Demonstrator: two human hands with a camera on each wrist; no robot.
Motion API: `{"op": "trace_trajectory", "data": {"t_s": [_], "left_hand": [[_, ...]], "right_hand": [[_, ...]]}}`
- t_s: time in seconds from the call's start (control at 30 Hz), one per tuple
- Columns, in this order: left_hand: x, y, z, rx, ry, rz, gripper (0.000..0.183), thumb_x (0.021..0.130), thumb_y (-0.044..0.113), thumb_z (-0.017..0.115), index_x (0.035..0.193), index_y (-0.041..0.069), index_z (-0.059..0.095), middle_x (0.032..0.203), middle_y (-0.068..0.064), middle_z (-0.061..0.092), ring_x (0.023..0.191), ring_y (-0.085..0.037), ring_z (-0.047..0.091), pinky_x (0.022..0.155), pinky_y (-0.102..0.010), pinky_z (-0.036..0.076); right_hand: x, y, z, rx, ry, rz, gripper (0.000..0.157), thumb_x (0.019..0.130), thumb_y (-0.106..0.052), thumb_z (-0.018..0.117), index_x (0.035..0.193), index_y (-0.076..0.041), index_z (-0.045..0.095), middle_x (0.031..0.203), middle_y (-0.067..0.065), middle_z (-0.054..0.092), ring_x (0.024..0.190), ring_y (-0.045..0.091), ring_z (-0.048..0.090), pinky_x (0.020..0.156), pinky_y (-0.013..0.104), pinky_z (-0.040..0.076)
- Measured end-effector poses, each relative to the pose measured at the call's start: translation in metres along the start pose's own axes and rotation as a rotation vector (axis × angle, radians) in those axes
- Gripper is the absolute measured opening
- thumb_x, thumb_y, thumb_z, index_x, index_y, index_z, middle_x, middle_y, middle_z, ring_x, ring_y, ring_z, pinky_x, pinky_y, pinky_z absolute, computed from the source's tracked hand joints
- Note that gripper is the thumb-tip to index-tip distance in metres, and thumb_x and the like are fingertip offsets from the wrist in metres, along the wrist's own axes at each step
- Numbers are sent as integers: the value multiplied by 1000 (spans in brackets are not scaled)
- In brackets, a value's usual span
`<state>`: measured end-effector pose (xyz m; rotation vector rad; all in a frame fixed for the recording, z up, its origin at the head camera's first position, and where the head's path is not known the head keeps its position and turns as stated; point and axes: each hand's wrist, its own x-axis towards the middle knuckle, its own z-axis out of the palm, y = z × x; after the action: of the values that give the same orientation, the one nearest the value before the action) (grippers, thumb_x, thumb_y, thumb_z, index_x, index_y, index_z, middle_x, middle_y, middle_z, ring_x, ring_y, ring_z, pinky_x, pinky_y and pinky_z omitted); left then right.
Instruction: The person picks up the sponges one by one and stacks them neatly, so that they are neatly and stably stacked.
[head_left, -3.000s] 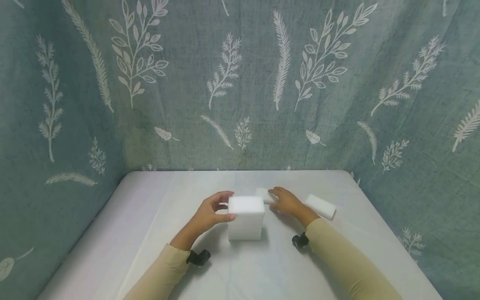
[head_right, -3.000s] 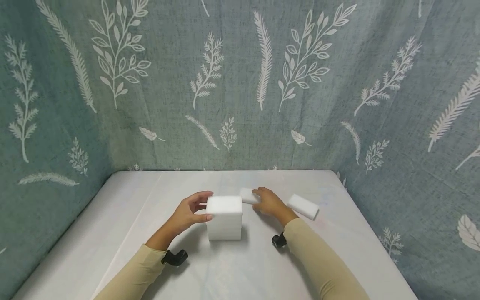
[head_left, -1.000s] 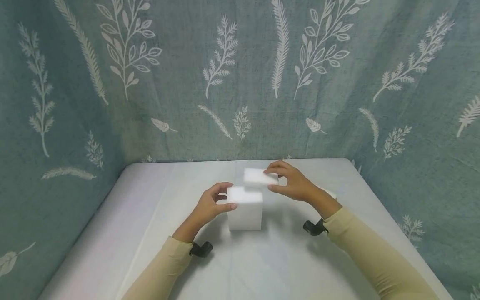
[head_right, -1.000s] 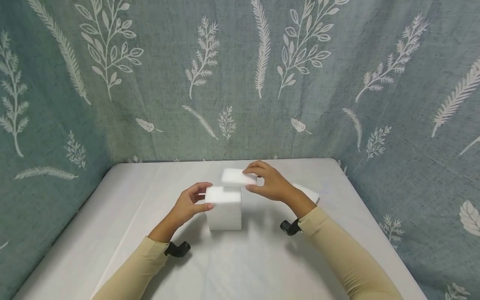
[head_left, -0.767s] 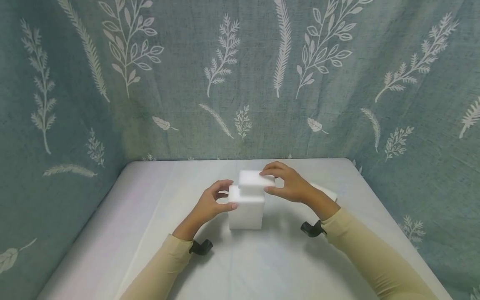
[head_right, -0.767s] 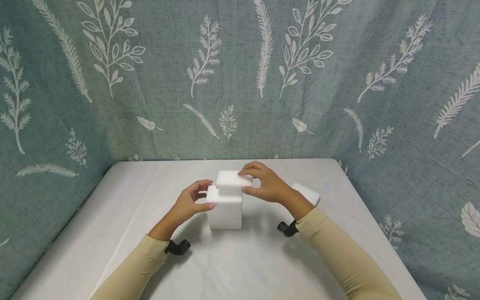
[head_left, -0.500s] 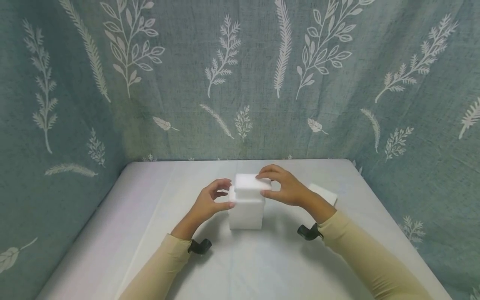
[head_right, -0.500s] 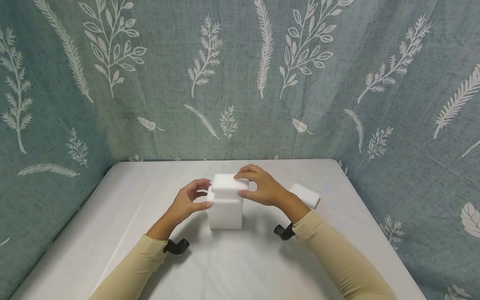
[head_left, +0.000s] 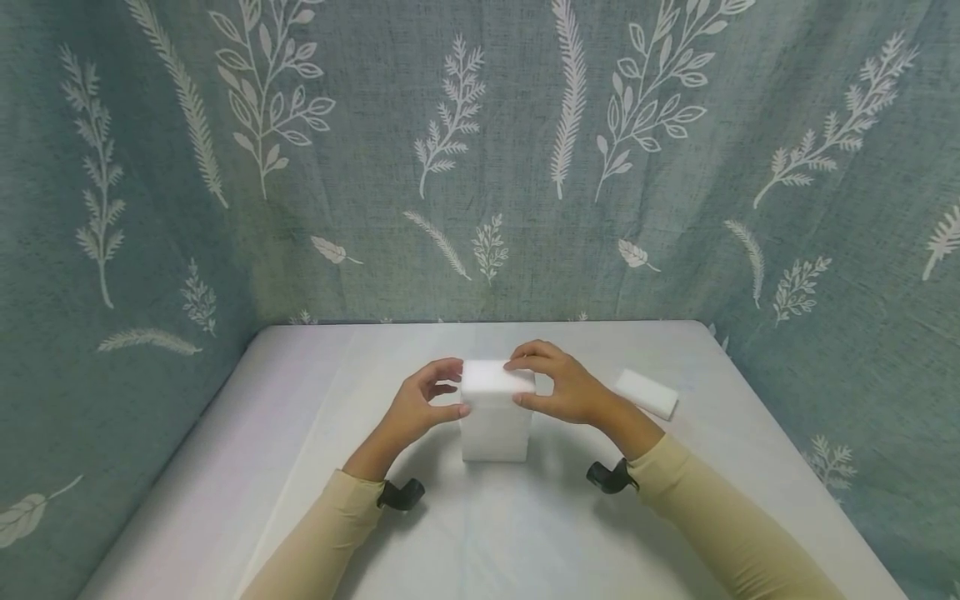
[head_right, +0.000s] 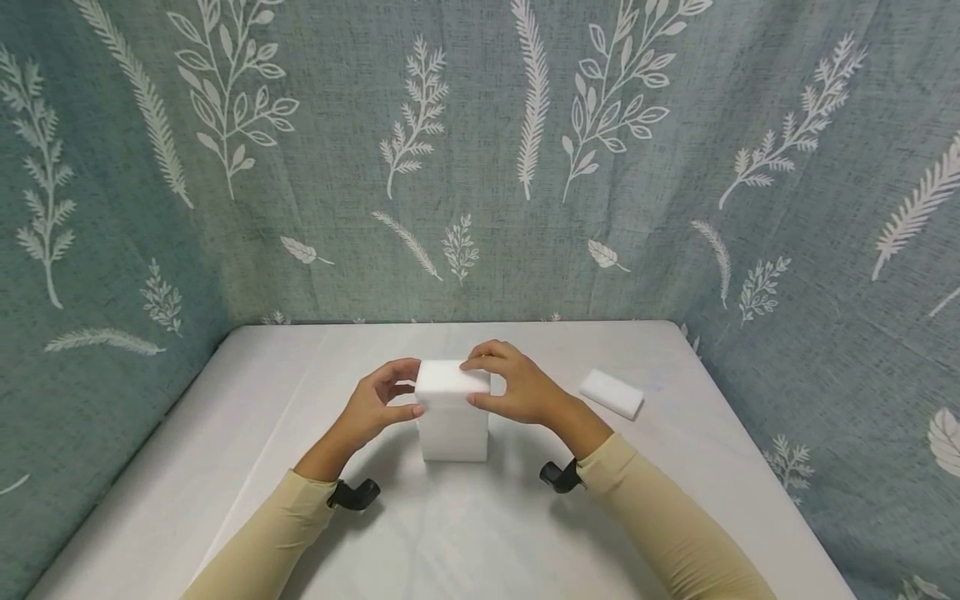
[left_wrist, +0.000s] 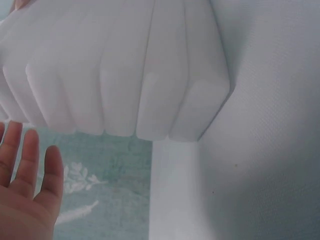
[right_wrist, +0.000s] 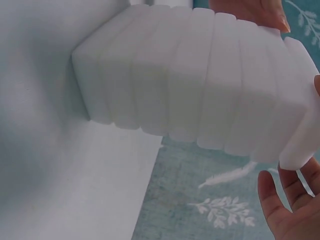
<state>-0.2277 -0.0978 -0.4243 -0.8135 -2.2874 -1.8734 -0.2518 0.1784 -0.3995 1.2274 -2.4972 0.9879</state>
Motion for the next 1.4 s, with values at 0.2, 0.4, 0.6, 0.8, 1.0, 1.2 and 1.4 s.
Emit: {"op": "trace_trajectory", "data": {"t_s": [0.2, 0.4, 0.6, 0.8, 1.0, 1.2, 1.4], "left_hand": [[0, -1, 1, 8, 1, 6, 61, 76, 3, 82, 130, -2, 54, 114, -14, 61, 110, -29, 55, 98, -56, 42], [1, 0, 1, 22, -3, 1, 57, 77, 4, 82, 128, -1, 56, 112, -12, 62, 109, -27, 56, 98, -49, 44], [2, 0, 1, 24, -22, 2, 56, 78, 5, 81, 128, -2, 56, 113, -13, 62, 109, -29, 56, 98, -51, 44], [2, -1, 1, 30, -45, -10, 58, 79, 8, 82, 129, 0, 56, 115, -12, 61, 110, -27, 56, 98, -51, 44], [2, -1, 1, 29, -47, -23, 59, 79, 8, 82, 130, -1, 55, 116, -13, 61, 111, -28, 56, 98, -51, 44], [1, -1, 1, 24, -45, -30, 59, 79, 8, 81, 131, -2, 55, 115, -13, 61, 111, -28, 56, 98, -50, 44], [1, -1, 1, 32, -42, -36, 58, 79, 10, 82, 130, 0, 56, 114, -10, 61, 110, -26, 56, 99, -48, 44]], "right_hand": [[-1, -2, -1, -6, -1, -11, 42, 88, -31, 73, 126, -15, 65, 129, -1, 52, 121, 18, 46, 98, 44, 45], [-1, -1, 0, -18, -2, -10, 42, 87, -31, 74, 125, -16, 65, 128, -2, 52, 121, 18, 46, 97, 45, 45], [-2, -2, -1, -29, -15, 4, 42, 86, -30, 75, 125, -16, 66, 128, -2, 52, 120, 18, 46, 98, 45, 44], [-1, -5, -2, -39, -27, 31, 42, 86, -30, 75, 124, -16, 66, 128, -2, 52, 121, 18, 46, 98, 45, 44], [-1, -4, -1, -29, -25, 16, 41, 87, -29, 75, 124, -16, 66, 128, -3, 52, 121, 17, 46, 98, 44, 44], [-1, -4, 0, -2, 14, -13, 39, 87, -26, 75, 123, -14, 66, 127, -2, 54, 120, 18, 49, 97, 44, 46], [-3, -3, 4, -23, 7, 0, 40, 86, -28, 75, 123, -14, 67, 127, -2, 54, 120, 17, 49, 97, 43, 46]]}}
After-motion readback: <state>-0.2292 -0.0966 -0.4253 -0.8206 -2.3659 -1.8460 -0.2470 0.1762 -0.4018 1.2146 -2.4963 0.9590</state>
